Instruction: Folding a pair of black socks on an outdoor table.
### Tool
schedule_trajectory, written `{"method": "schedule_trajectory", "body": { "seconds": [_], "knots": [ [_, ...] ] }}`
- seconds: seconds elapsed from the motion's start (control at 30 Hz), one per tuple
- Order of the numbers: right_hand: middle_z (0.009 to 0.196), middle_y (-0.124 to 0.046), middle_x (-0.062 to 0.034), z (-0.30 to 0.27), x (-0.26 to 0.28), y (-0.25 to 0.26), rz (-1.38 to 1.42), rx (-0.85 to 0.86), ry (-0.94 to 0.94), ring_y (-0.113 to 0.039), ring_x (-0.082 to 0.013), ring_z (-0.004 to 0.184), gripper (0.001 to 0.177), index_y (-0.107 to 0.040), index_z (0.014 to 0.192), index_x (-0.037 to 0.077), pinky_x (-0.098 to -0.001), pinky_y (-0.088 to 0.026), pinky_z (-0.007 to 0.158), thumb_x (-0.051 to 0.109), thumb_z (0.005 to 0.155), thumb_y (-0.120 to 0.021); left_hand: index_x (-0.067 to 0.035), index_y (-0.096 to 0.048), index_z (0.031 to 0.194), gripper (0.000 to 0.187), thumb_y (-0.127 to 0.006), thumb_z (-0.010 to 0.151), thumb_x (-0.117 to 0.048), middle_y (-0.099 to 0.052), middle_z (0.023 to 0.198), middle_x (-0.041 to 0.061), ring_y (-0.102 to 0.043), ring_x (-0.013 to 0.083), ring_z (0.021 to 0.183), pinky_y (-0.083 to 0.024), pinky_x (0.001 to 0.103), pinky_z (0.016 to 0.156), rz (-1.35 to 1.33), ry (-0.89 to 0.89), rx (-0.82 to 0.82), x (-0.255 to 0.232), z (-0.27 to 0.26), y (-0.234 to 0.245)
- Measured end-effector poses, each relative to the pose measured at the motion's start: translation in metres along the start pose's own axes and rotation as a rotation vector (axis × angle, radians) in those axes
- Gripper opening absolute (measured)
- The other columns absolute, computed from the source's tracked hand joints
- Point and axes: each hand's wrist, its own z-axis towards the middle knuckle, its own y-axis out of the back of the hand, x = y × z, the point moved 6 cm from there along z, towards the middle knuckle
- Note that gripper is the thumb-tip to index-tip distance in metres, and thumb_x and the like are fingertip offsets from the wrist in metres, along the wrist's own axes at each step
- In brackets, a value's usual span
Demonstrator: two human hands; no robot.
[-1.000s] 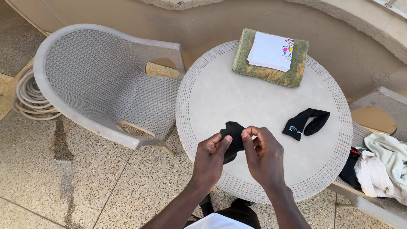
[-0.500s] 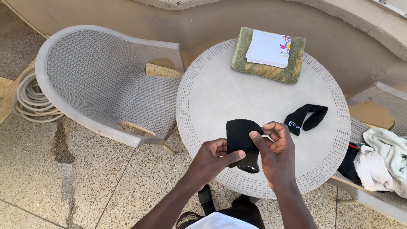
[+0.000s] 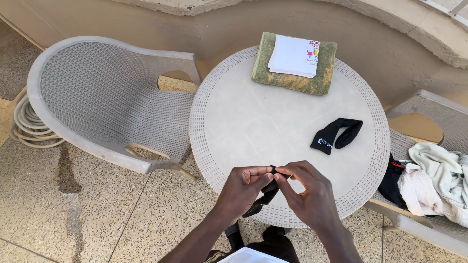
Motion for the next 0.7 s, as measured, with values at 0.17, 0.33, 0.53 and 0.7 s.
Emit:
{"method": "schedule_trajectory", "body": {
  "seconds": [0.17, 0.33, 0.53, 0.7],
  "knots": [
    [0.093, -0.078, -0.0079, 0.001, -0.014, 0.006, -0.085, -0.006, 0.083, -0.078, -0.0160, 0.078, 0.018, -0.078, 0.102, 0.005, -0.0279, -0.060, 0.051, 0.014, 0.086, -0.077, -0.003, -0.070, 0.128, 0.034, -0.065, 0.097, -0.017, -0.082, 0.101, 0.007, -0.075, 0.0057, 0.086, -0.060, 0.023, 0.079, 0.119, 0.052, -0.020, -0.012, 0.003, -0.014],
    [0.088, -0.076, -0.0064, 0.006, -0.033, 0.022, -0.047, 0.040, 0.024, -0.077, -0.0133, 0.070, 0.013, -0.075, 0.097, 0.003, -0.0261, -0.063, 0.049, 0.012, 0.090, -0.072, -0.003, -0.076, 0.124, 0.032, -0.063, 0.098, -0.018, -0.083, 0.095, 0.009, -0.068, 0.0077, 0.074, -0.054, 0.027, 0.068, 0.188, 0.047, 0.004, -0.028, 0.009, -0.039],
    [0.079, -0.075, -0.0114, 0.009, -0.108, 0.055, 0.353, -0.066, -0.391, -0.065, -0.0150, 0.065, 0.021, -0.070, 0.110, 0.000, -0.0290, -0.054, 0.058, 0.018, 0.104, -0.062, 0.006, -0.069, 0.128, 0.036, -0.065, 0.099, -0.016, -0.080, 0.095, 0.013, -0.074, 0.0124, 0.081, -0.062, 0.030, 0.079, -0.118, 0.016, -0.011, -0.024, 0.036, -0.060],
    [0.088, -0.078, -0.0046, 0.012, -0.085, 0.065, 0.067, 0.102, -0.051, -0.076, -0.0117, 0.071, 0.021, -0.077, 0.105, 0.005, -0.0275, -0.062, 0.057, 0.020, 0.091, -0.073, 0.006, -0.059, 0.137, 0.048, -0.063, 0.096, -0.018, -0.076, 0.111, 0.017, -0.078, 0.0220, 0.095, -0.065, 0.039, 0.089, -0.316, 0.108, -0.063, -0.013, 0.049, -0.072]
  ]
}}
